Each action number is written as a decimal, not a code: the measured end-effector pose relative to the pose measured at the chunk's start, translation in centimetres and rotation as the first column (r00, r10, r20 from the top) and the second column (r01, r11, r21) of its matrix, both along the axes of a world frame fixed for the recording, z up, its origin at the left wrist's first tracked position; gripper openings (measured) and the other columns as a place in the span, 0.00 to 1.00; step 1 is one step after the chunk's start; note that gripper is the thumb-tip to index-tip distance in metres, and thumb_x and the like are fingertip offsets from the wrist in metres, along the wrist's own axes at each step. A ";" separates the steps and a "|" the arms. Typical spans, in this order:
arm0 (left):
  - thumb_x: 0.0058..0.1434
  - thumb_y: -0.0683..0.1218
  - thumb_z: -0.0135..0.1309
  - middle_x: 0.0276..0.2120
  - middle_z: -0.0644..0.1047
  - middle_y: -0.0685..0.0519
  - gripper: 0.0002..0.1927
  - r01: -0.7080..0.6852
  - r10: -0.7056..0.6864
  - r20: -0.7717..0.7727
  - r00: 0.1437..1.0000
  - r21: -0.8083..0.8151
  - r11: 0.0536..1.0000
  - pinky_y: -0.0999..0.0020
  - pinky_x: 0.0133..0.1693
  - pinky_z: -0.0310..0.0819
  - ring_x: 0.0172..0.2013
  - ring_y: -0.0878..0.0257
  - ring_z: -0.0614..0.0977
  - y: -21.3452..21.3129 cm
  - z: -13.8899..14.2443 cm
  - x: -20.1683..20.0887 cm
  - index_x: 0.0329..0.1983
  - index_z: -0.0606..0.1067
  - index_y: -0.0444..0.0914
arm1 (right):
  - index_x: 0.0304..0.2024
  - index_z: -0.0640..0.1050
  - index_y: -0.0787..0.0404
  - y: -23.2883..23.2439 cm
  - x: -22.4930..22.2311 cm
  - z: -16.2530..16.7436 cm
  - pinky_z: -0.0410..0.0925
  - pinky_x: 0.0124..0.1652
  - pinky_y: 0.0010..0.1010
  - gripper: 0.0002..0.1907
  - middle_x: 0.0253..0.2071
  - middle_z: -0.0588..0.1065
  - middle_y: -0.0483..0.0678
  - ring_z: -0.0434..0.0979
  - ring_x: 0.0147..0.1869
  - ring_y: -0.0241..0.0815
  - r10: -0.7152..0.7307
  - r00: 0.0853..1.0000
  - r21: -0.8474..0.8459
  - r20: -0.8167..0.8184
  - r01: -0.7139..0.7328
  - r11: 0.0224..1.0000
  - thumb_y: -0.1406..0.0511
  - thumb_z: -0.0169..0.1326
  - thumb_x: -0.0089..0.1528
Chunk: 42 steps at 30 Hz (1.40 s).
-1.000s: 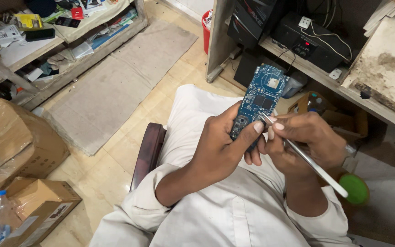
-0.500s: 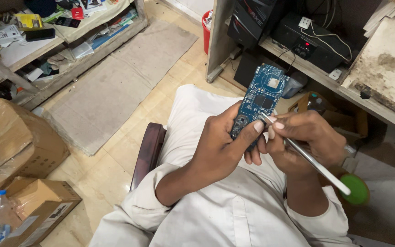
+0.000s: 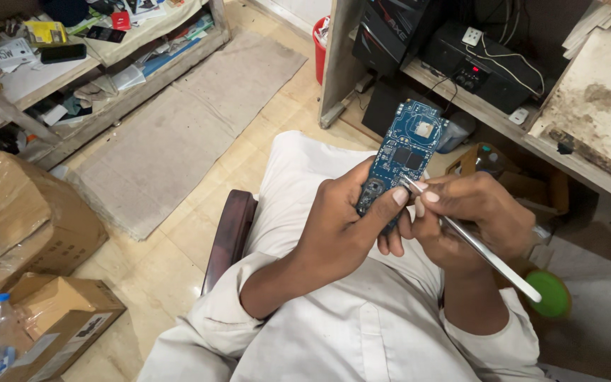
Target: The person holds a blue circuit board and uses a metal tool to scrape or clean its surface. They briefly move a phone on a laptop, then continue working on the board while seated.
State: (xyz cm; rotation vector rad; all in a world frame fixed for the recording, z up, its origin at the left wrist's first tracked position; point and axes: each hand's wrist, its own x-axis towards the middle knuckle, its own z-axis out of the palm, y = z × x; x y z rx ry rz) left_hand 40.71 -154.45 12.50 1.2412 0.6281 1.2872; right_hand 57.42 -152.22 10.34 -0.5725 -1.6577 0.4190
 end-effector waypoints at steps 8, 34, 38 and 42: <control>0.75 0.44 0.47 0.27 0.79 0.52 0.12 0.002 -0.002 -0.013 1.000 -0.003 1.000 0.77 0.26 0.74 0.24 0.70 0.80 0.0 0.0 0.0 0.52 0.72 0.29 | 0.38 0.74 0.68 0.0 0.7 0.4 0.76 0.32 0.25 0.08 0.38 0.76 0.55 0.81 0.35 0.39 -0.119 0.987 0.132 0.111 0.104 0.986 0.80 0.58 0.65; 0.74 0.43 0.49 0.29 0.79 0.48 0.15 0.141 -0.133 0.115 0.984 -0.062 0.988 0.75 0.27 0.73 0.24 0.68 0.79 -0.2 0.2 -0.5 0.59 0.71 0.30 | 0.52 0.66 0.67 2.9 5.6 -3.0 0.78 0.36 0.32 0.14 0.35 0.72 0.51 0.80 0.31 0.36 0.002 0.997 0.332 -0.078 0.024 0.943 0.75 0.54 0.67; 0.73 0.42 0.49 0.32 0.80 0.49 0.16 0.003 -0.002 -0.041 0.999 0.024 1.000 0.78 0.27 0.71 0.26 0.70 0.79 -0.3 0.5 -0.6 0.60 0.72 0.30 | 0.57 0.64 0.68 2.7 6.4 -3.3 0.79 0.37 0.27 0.19 0.39 0.77 0.55 0.81 0.36 0.38 -0.179 0.984 0.261 -0.018 0.178 0.949 0.73 0.57 0.69; 0.75 0.43 0.52 0.36 0.82 0.49 0.15 0.021 -0.021 0.005 1.000 0.069 0.997 0.77 0.32 0.74 0.28 0.70 0.81 -0.2 1.1 -1.5 0.60 0.71 0.28 | 0.49 0.75 0.65 3.5 6.0 -0.2 0.78 0.35 0.26 0.09 0.40 0.79 0.55 0.83 0.38 0.42 -0.187 0.969 0.164 0.163 0.160 0.973 0.72 0.61 0.69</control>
